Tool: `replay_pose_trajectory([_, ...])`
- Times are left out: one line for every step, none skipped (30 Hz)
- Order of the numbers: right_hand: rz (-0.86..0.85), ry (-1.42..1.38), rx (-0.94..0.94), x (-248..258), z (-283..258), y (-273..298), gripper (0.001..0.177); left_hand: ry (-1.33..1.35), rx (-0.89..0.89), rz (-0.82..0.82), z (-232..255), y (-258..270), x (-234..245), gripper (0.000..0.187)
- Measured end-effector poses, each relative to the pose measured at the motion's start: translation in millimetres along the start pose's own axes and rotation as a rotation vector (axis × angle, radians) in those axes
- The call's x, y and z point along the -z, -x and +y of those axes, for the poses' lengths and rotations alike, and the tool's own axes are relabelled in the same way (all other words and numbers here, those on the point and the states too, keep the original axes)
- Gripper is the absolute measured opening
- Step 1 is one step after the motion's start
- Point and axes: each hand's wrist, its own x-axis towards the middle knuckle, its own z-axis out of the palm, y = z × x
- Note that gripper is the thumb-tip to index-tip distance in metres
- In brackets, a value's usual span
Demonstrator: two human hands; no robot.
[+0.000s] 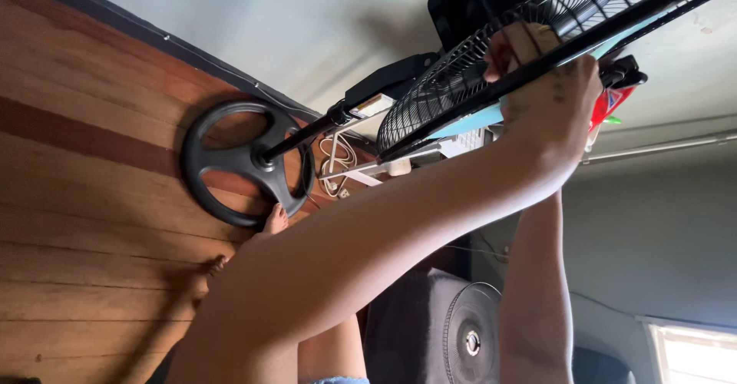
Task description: The person assembles a standing fan by attaching a light blue fan blade to the motor shaft and securing it with a nut. They then attach the front wire cage and use a screwdriver to tighten the cage's retaining screw.
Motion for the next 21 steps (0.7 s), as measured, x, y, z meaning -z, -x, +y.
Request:
replay_pose_trajectory([0.002, 0.006, 0.006, -1, -5, -1, 0.061, -0.031, -0.01, 0.022, 7, -4, 3, 0.013])
replay_pose_trajectory([0.005, 0.012, 0.014, -3, -10, -3, 0.061, -0.015, -0.055, 0.045, 14, -5, 4, 0.012])
replay_pose_trajectory([0.01, 0.016, 0.02, -4, -14, -7, 0.061, -0.008, -0.093, 0.06, 21, -7, 5, 0.013])
replay_pose_trajectory([0.011, 0.018, 0.027, -5, -18, -10, 0.061, 0.001, -0.117, 0.083, 28, -7, 5, 0.014])
replay_pose_trajectory([0.017, 0.025, 0.036, -5, -22, -14, 0.061, 0.02, -0.142, 0.105, 35, -6, 5, 0.017])
replay_pose_trajectory([0.029, 0.027, 0.048, -3, -28, -18, 0.062, 0.023, -0.158, 0.123, 41, -6, 5, 0.02])
replay_pose_trajectory([0.026, 0.039, 0.048, -3, -31, -20, 0.062, 0.02, -0.162, 0.13, 45, -5, 4, 0.023])
replay_pose_trajectory([0.026, 0.039, 0.062, -4, -35, -22, 0.062, 0.023, -0.167, 0.139, 49, -4, 3, 0.027])
replay_pose_trajectory([0.03, 0.04, 0.073, -6, -38, -23, 0.062, 0.02, -0.167, 0.144, 51, -4, 2, 0.03])
replay_pose_trajectory([0.032, 0.038, 0.085, -7, -42, -24, 0.063, 0.015, -0.167, 0.15, 52, -4, 1, 0.034])
replay_pose_trajectory([0.041, 0.032, 0.103, -10, -46, -25, 0.063, 0.012, -0.168, 0.156, 54, -4, 0, 0.038])
replay_pose_trajectory([0.051, 0.026, 0.122, -13, -50, -26, 0.063, 0.007, -0.167, 0.161, 55, -5, -2, 0.042])
replay_pose_trajectory([0.063, 0.021, 0.145, -14, -55, -28, 0.063, 0.005, -0.167, 0.173, 56, -5, -2, 0.046])
replay_pose_trajectory([0.074, 0.018, 0.168, -15, -61, -29, 0.064, 0.004, -0.163, 0.183, 58, -6, -2, 0.05])
replay_pose_trajectory([0.09, 0.011, 0.198, -16, -66, -30, 0.064, 0.003, -0.162, 0.193, 60, -5, -2, 0.054])
replay_pose_trajectory([0.104, 0.007, 0.225, -17, -70, -31, 0.064, -0.003, -0.157, 0.202, 62, -6, -4, 0.058])
replay_pose_trajectory([0.124, -0.004, 0.258, -18, -75, -30, 0.064, -0.013, -0.154, 0.215, 64, -4, -4, 0.062])
replay_pose_trajectory([0.142, -0.009, 0.289, -19, -79, -30, 0.065, -0.025, -0.147, 0.23, 66, -3, -5, 0.066])
replay_pose_trajectory([0.158, -0.017, 0.319, -21, -83, -31, 0.065, -0.042, -0.139, 0.247, 68, -1, -7, 0.07])
replay_pose_trajectory([0.175, -0.025, 0.348, -21, -86, -31, 0.065, -0.065, -0.12, 0.271, 70, 0, -8, 0.074])
replay_pose_trajectory([0.192, -0.032, 0.372, -22, -89, -31, 0.065, -0.091, -0.095, 0.296, 72, 2, -11, 0.078])
